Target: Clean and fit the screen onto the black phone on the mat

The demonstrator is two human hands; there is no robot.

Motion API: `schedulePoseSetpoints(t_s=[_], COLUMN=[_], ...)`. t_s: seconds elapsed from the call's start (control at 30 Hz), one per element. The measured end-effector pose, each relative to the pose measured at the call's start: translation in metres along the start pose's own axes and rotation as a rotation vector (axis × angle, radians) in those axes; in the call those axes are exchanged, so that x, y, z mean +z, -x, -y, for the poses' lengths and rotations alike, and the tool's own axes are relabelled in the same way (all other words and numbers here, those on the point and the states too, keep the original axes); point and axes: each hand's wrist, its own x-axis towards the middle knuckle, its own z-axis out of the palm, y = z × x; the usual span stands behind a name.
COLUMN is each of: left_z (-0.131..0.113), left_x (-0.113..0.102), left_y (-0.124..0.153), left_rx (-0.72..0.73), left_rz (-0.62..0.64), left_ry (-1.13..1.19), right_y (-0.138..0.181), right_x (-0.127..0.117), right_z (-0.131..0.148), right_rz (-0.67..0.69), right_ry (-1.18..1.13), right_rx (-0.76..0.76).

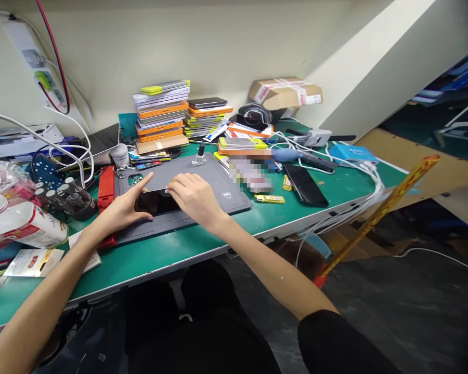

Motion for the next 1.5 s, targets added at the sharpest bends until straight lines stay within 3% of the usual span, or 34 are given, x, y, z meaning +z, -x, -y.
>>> schedulePoseSetpoints(t_s=[0.23,0.57,0.8,0.9,1.0,1.27,1.5], left_z=[0.001,0.003,0.0,0.001,0.001,-0.006,-0.006], left_x=[-0.003,0.001,-0.003,-0.004,-0.004,-0.004,-0.004], left_y=[0.0,0.0,0.0,-0.001,-0.001,-0.002,-0.001], left_rx=[-0.018,0.009,-0.021,-0.025,-0.026,-0.075,-0.066], left_rz=[-0.01,-0.016,-0.015,-0.024,-0.016,0.004,0.006], left_ry=[-0.033,0.034,-0.024,-0.019,-0.025,-0.032,-0.098], right_y=[-0.037,0.009,-0.032,-0.044,-0.037,0.018,0.042], right_x=[0.019,-0.004,0.02,0.028,0.026,0.0,-0.007], right_z=[0.044,-0.008,0.045,0.055,0.043,-0.024,-0.049], right_rz=[0.054,-0.069,0.019,0.03,0.005,-0.108,-0.122], right_ry=[-0.018,-0.041,-0.024,-0.047,-0.067,-0.196,-0.191], right_rx=[-0.063,0.022,-0.088,-0.09,-0.071,0.114,0.161])
